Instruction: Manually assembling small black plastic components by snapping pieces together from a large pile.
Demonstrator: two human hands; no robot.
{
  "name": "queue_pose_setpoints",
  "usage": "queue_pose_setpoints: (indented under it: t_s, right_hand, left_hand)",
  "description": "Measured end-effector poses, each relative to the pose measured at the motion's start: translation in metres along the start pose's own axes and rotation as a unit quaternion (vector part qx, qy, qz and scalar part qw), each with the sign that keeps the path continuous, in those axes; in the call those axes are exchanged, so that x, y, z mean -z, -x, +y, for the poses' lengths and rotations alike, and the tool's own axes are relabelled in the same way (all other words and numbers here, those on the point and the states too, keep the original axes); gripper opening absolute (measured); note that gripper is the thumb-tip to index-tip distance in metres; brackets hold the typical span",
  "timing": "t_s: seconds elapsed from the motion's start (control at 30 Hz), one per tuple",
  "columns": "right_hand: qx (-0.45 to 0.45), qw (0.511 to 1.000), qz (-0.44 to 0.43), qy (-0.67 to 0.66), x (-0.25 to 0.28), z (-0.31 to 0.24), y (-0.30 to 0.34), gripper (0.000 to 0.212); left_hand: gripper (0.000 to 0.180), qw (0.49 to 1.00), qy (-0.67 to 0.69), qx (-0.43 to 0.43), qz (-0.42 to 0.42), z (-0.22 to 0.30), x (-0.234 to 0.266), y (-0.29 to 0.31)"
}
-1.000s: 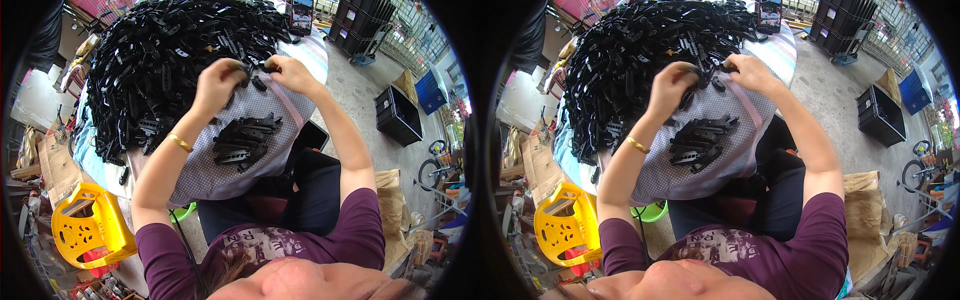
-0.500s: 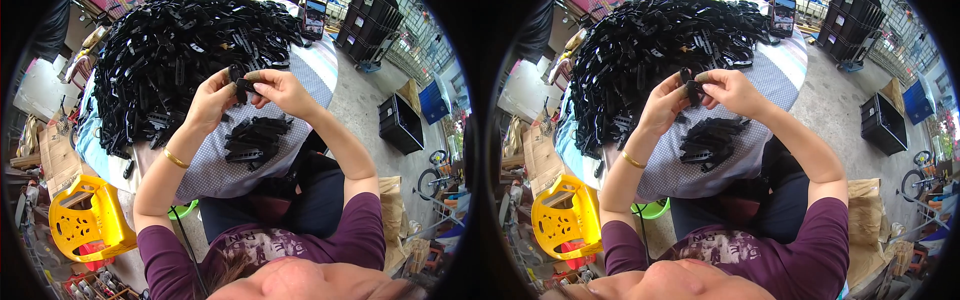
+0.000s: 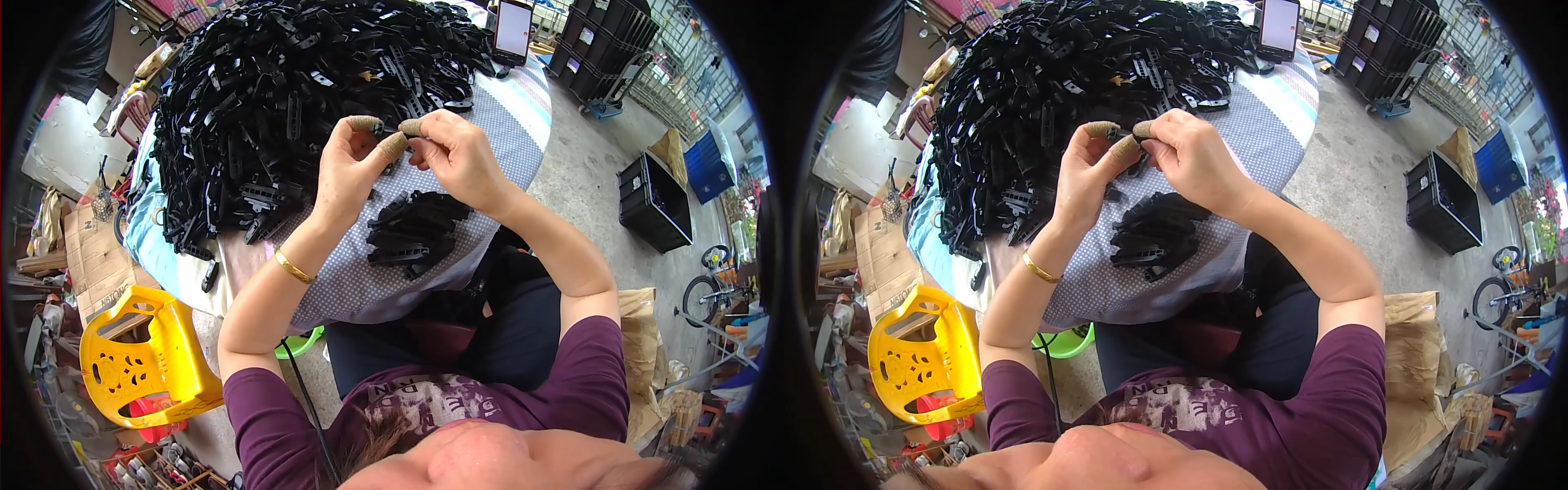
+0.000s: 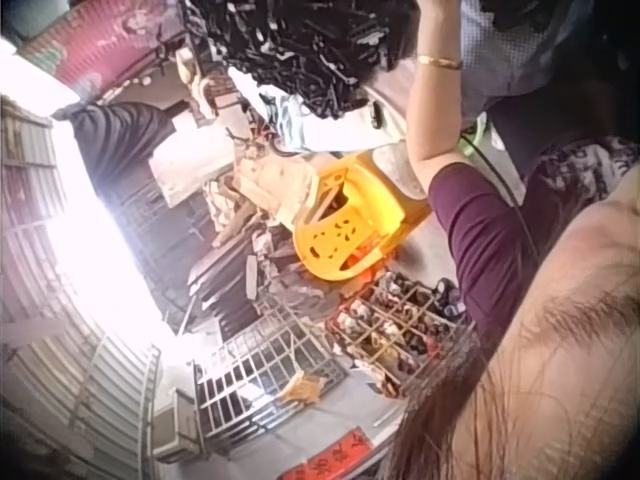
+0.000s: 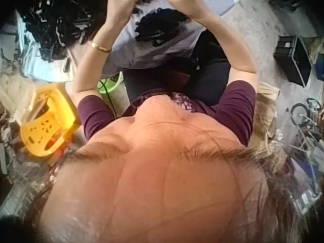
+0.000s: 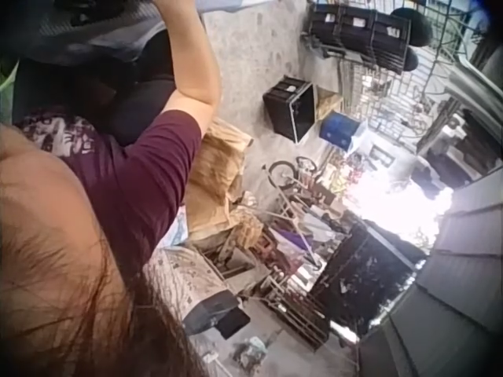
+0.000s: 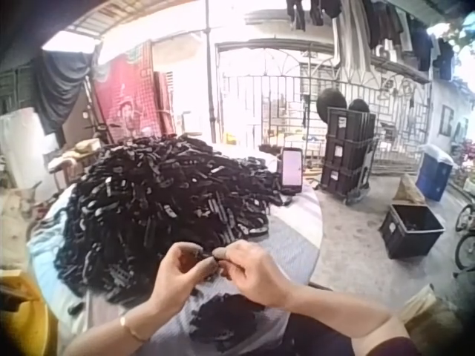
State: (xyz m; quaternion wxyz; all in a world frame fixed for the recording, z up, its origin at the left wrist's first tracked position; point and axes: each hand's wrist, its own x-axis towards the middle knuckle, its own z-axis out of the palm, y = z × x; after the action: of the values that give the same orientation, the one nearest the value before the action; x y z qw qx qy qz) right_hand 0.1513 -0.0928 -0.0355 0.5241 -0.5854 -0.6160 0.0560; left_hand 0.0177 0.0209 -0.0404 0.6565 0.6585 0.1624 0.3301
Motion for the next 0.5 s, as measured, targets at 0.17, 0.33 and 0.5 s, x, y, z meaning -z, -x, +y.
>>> queue_pose_setpoints:
  t_s: [0.17,0.33,0.5]
  right_hand:
    - [-0.021,0.999,-0.028,-0.03,0.005,-0.002,0.0,0.014]
    - [0.048,0.998,0.002,0.05,0.003,-0.004,0.001,0.016]
    - [0.048,0.988,0.039,0.14,0.016,-0.017,-0.006,0.033]
  left_hand:
    - [0.024,0.999,-0.013,0.012,-0.043,0.006,0.007,-0.002]
    - [0.023,0.999,0.004,-0.031,-0.034,0.007,0.005,-0.002]
    - [0.034,0.991,-0.066,-0.118,-0.017,0.019,-0.002,0.003]
